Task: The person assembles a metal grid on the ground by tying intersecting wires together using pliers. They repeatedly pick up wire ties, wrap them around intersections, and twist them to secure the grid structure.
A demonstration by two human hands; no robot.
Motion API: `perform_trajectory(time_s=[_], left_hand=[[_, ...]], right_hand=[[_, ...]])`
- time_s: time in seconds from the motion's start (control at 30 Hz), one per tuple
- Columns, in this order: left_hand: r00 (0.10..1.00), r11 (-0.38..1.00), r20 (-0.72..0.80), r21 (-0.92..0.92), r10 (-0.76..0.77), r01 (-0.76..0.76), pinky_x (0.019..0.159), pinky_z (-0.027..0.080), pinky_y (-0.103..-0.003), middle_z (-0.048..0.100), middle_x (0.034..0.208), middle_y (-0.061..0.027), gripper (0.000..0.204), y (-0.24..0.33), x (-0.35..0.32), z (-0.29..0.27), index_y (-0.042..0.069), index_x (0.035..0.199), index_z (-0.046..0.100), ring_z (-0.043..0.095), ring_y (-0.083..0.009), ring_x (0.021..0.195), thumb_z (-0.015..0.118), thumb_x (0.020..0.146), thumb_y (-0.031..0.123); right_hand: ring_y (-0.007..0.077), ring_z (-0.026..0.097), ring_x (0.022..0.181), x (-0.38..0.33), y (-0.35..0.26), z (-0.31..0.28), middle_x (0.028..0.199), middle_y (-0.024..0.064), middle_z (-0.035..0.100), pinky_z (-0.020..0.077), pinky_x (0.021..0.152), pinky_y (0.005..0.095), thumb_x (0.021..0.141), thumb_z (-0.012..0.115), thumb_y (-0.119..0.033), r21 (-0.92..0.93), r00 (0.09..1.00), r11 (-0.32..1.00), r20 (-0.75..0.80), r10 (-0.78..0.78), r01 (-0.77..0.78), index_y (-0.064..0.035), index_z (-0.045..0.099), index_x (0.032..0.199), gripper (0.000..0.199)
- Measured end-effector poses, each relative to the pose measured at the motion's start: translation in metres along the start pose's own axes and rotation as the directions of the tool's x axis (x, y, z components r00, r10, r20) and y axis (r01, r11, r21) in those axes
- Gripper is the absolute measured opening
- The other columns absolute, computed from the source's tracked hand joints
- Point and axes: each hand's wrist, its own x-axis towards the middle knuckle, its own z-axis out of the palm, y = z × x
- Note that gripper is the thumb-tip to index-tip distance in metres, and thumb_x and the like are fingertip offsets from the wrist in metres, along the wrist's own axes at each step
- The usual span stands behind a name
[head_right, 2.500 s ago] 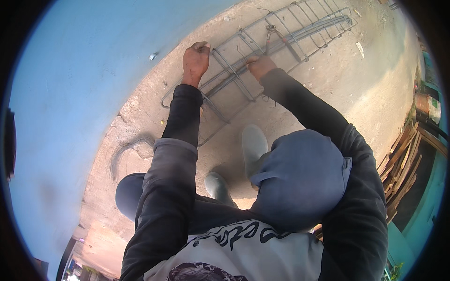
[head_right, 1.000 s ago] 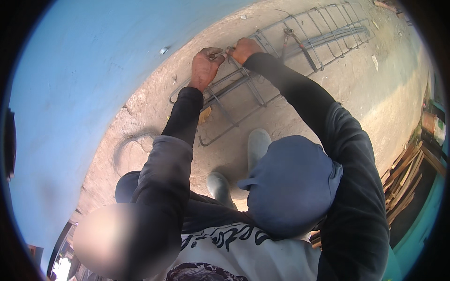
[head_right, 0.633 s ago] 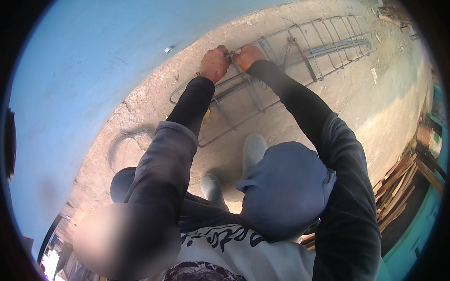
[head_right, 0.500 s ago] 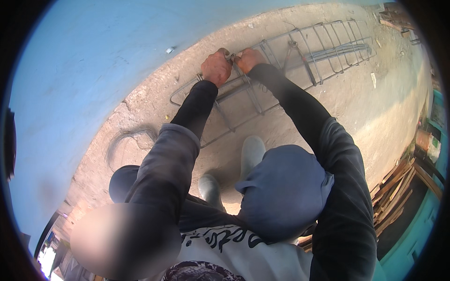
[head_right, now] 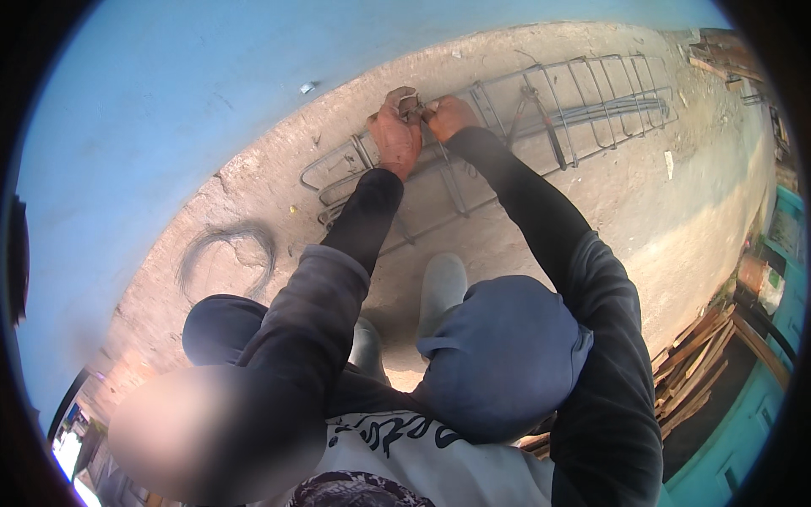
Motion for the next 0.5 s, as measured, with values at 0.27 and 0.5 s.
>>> perform_trajectory(time_s=[0.27,0.5], left_hand=[[0.988,0.988,-0.008,0.007,0.155,-0.155,0.103,0.026,-0.041,0.074,0.099,-0.0045,0.038,-0.014,-0.004,-0.005,0.011,0.118,0.061,0.063,-0.0202,0.099,0.061,0.082,-0.001],[0.999,0.998,0.027,-0.065,-0.027,0.028,0.111,0.017,-0.044,0.075,0.095,-0.0051,0.034,-0.009,0.000,-0.006,0.007,0.115,0.058,0.066,-0.0179,0.099,0.064,0.082,0.003]], right_hand=[[0.0356,0.062,0.069,0.017,-0.011,-0.036,0.078,0.0209,0.066,0.0498,0.070,0.0410,0.089,0.062,-0.025,-0.243,0.934,0.960,0.353,-0.047,0.140,-0.0021,0.072,0.097,0.026],[0.0274,0.064,0.073,0.042,-0.077,-0.092,0.076,0.0135,0.068,0.0506,0.072,0.0393,0.086,0.062,-0.019,-0.441,0.829,0.895,0.522,0.200,0.062,-0.0007,0.072,0.092,0.021]])
